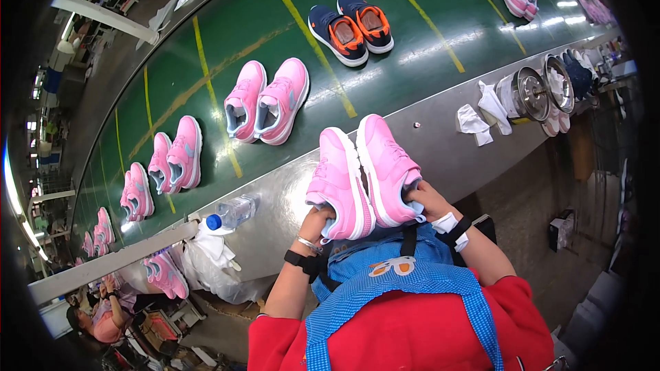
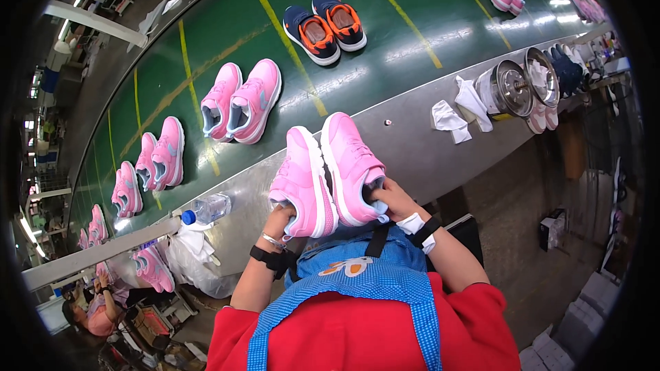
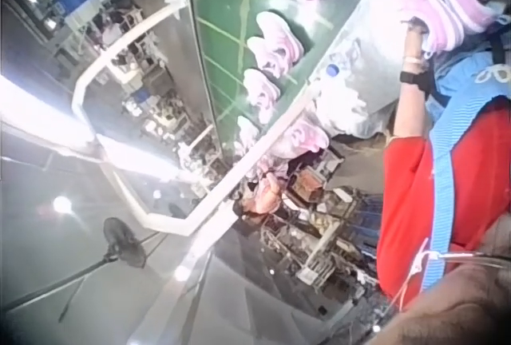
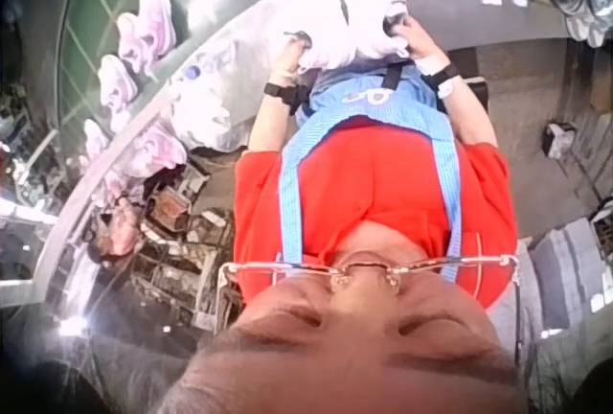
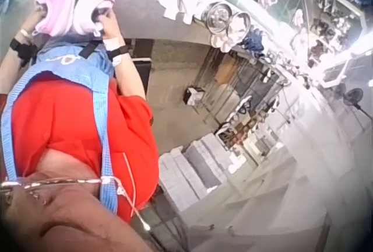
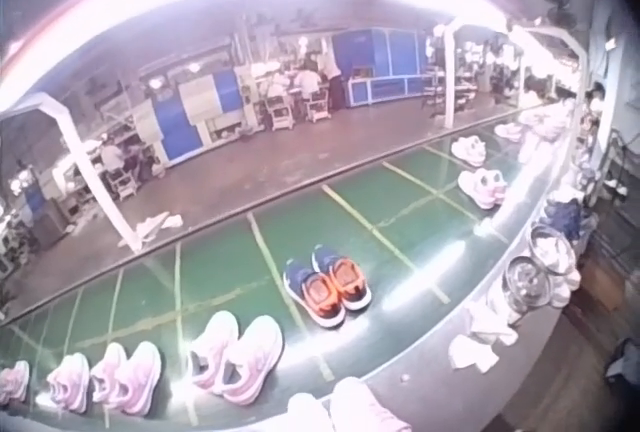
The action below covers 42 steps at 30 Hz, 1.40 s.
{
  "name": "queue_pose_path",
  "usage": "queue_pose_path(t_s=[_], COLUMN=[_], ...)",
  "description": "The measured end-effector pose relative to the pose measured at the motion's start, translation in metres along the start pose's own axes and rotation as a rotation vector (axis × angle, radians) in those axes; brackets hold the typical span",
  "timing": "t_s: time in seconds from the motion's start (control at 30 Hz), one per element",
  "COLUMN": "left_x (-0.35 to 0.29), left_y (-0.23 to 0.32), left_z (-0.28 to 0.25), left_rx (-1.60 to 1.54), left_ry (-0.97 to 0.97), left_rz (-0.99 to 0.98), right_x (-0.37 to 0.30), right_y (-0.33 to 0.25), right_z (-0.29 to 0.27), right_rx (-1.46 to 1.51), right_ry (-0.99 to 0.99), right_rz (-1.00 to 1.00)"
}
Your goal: Inspecting and cleaning sneakers on a production line using a cloth and liquid.
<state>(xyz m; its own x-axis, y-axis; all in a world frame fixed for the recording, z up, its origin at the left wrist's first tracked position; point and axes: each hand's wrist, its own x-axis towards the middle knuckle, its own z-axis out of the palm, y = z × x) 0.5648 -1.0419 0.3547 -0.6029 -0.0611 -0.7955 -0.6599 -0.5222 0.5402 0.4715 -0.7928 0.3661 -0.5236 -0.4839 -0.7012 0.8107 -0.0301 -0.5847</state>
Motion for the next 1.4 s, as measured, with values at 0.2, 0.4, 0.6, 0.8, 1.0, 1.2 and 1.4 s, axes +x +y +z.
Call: queue_pose_path(t_s=[0.2,0.4,0.6,0.8,1.0,1.2,1.4], left_x=[-0.005,0.008,0.015,0.013,0.011,0.016,0.008], left_y=[0.012,-0.002,-0.011,-0.009,-0.001,-0.006,-0.005], left_z=[0.001,-0.012,-0.021,-0.022,-0.025,-0.041,-0.067], left_rx=[-0.062,-0.073,-0.114,-0.163,-0.225,-0.206,0.146], left_ry=[-0.131,-0.184,-0.200,-0.266,-0.338,-0.297,-0.155], left_rz=[0.000,0.036,0.031,0.123,0.124,0.139,0.229], right_x=[-0.009,-0.007,-0.007,-0.015,-0.014,-0.009,-0.025], right_y=[0.002,0.012,0.011,0.002,0.004,0.009,-0.019], right_z=[0.006,-0.001,-0.006,0.014,0.011,0.000,0.019], right_rx=[0.031,0.009,-0.045,0.039,0.037,-0.139,-0.268], right_ry=[0.085,0.118,0.031,0.036,0.029,-0.014,0.007], right_rz=[0.007,-0.010,0.040,-0.056,-0.095,-0.215,-0.337])
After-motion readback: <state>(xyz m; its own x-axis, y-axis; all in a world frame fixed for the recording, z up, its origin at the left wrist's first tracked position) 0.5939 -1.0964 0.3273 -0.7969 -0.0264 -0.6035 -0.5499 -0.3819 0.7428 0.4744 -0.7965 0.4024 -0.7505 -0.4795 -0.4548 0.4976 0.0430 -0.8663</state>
